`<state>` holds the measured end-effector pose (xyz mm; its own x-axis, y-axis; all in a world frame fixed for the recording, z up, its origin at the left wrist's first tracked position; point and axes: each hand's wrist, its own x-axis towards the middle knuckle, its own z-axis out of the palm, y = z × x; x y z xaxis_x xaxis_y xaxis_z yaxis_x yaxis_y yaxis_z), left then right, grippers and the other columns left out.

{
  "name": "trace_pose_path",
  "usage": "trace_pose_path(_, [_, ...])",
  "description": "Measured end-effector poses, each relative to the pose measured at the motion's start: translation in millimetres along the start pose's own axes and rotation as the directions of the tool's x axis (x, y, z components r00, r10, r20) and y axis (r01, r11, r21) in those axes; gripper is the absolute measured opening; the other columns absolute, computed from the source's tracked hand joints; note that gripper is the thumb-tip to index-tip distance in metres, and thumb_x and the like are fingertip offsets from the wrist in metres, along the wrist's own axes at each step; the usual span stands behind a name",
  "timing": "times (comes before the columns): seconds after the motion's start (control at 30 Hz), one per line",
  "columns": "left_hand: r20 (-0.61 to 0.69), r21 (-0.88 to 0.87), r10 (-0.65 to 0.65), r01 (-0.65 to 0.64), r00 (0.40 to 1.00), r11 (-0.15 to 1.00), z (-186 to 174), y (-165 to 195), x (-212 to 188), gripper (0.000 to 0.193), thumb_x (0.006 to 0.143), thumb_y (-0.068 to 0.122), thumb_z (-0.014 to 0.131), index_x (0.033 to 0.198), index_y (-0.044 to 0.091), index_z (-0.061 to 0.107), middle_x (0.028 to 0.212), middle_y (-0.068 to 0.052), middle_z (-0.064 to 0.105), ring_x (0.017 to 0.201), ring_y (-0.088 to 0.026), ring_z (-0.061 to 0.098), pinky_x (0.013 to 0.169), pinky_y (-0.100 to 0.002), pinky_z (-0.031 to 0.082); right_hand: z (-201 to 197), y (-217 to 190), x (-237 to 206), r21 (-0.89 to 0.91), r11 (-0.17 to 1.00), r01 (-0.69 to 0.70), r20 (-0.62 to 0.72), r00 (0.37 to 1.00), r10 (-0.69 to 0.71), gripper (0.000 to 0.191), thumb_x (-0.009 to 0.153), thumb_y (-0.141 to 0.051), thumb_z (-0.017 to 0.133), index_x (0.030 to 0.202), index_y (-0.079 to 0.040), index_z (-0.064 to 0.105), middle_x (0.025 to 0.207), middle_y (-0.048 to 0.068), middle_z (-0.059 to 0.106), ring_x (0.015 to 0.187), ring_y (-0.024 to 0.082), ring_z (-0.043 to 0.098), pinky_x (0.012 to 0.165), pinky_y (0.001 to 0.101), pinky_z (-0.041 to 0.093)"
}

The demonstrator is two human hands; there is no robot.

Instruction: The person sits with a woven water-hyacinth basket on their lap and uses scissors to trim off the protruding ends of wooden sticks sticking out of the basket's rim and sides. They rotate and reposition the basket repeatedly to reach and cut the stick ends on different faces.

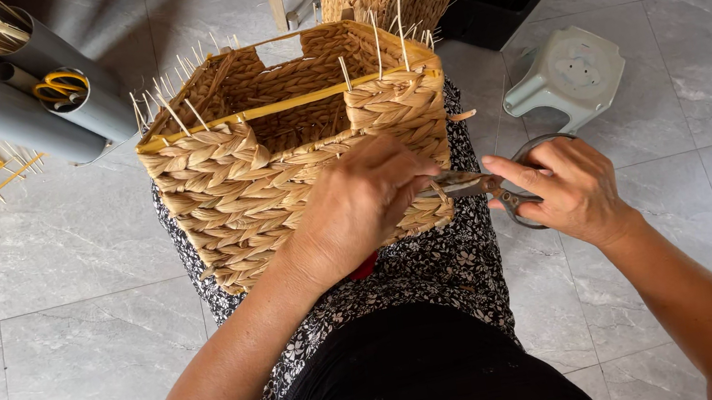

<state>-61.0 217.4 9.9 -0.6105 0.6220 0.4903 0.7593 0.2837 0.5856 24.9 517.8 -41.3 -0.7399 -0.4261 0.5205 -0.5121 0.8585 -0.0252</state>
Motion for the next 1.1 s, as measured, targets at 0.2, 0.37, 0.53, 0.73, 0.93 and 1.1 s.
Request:
trace_pose_path(0.2, [0.066, 0.320, 0.178, -0.189, 0.982, 0.928, 10, 15, -1, 0.023, 0.082, 0.017, 0.082, 0.105, 0.014, 0.078, 0.090, -0.005, 0.057, 0.084, -0.019, 0.059, 0.065, -0.033, 0.056, -6, 9, -7, -0.051, 0.998, -0.029, 0.014, 0.999, 0.030, 0.061, 0.072, -0.038, 0.093, 0.127, -0.021, 0.074, 0.081, -0.001, 0.053, 0.073, 0.017, 0.054, 0.067, 0.0338, 0.049])
trace_pose_path(0.37, [0.029, 0.354, 0.158, -0.158, 0.987, 0.922, 20, 7, 5, 0.011, 0.085, 0.013, 0.083, 0.092, 0.015, 0.075, 0.095, 0.000, 0.059, 0.091, -0.016, 0.061, 0.075, -0.032, 0.057, 1, 9, -7, -0.018, 1.000, -0.003, -0.025, 1.000, 0.002, 0.061, 0.072, -0.038, 0.093, 0.128, -0.022, 0.073, 0.081, -0.003, 0.053, 0.072, 0.015, 0.054, 0.065, 0.0323, 0.048])
trace_pose_path(0.53, [-0.050, 0.102, 0.078, -0.072, 0.996, 0.992, 16, 4, 7, 0.013, 0.081, 0.016, 0.083, 0.090, 0.013, 0.075, 0.090, 0.002, 0.060, 0.092, -0.017, 0.063, 0.077, -0.033, 0.056, 10, 8, 0, 0.019, 1.000, 0.020, -0.022, 1.000, -0.020, 0.062, 0.075, -0.031, 0.092, 0.132, -0.019, 0.071, 0.078, -0.002, 0.053, 0.068, 0.014, 0.054, 0.061, 0.0310, 0.048])
trace_pose_path(0.73, [-0.108, -0.069, -0.025, 0.018, 0.994, 0.997, 16, 5, 15, 0.011, 0.086, 0.014, 0.080, 0.095, 0.011, 0.074, 0.090, 0.000, 0.067, 0.083, -0.016, 0.069, 0.072, -0.030, 0.059, 14, 3, -6, 0.044, 0.998, -0.040, 0.015, 0.999, 0.039, 0.060, 0.077, -0.026, 0.092, 0.132, -0.015, 0.070, 0.064, -0.001, 0.050, 0.054, 0.012, 0.048, 0.051, 0.0319, 0.043])
trace_pose_path(0.93, [-0.113, -0.412, -0.232, 0.166, 0.966, 0.896, -29, -3, -7, 0.006, 0.101, 0.008, 0.067, 0.106, 0.006, 0.066, 0.101, -0.002, 0.074, 0.092, -0.013, 0.074, 0.083, -0.026, 0.061, 5, 6, -12, 0.186, 0.966, -0.178, 0.070, 0.983, 0.168, 0.063, 0.080, -0.028, 0.089, 0.136, -0.013, 0.066, 0.080, -0.001, 0.064, 0.065, 0.008, 0.059, 0.056, 0.0251, 0.049])
trace_pose_path(1.1, [-0.172, -0.057, -0.300, 0.294, 0.938, 0.954, -58, 2, -60, 0.008, 0.097, 0.006, 0.068, 0.105, 0.006, 0.068, 0.101, -0.005, 0.072, 0.081, -0.014, 0.071, 0.069, -0.025, 0.059, -16, -9, -14, 0.217, 0.947, -0.236, 0.110, 0.970, 0.216, 0.072, 0.074, -0.032, 0.090, 0.138, -0.012, 0.064, 0.085, 0.002, 0.063, 0.075, 0.011, 0.061, 0.063, 0.0277, 0.053])
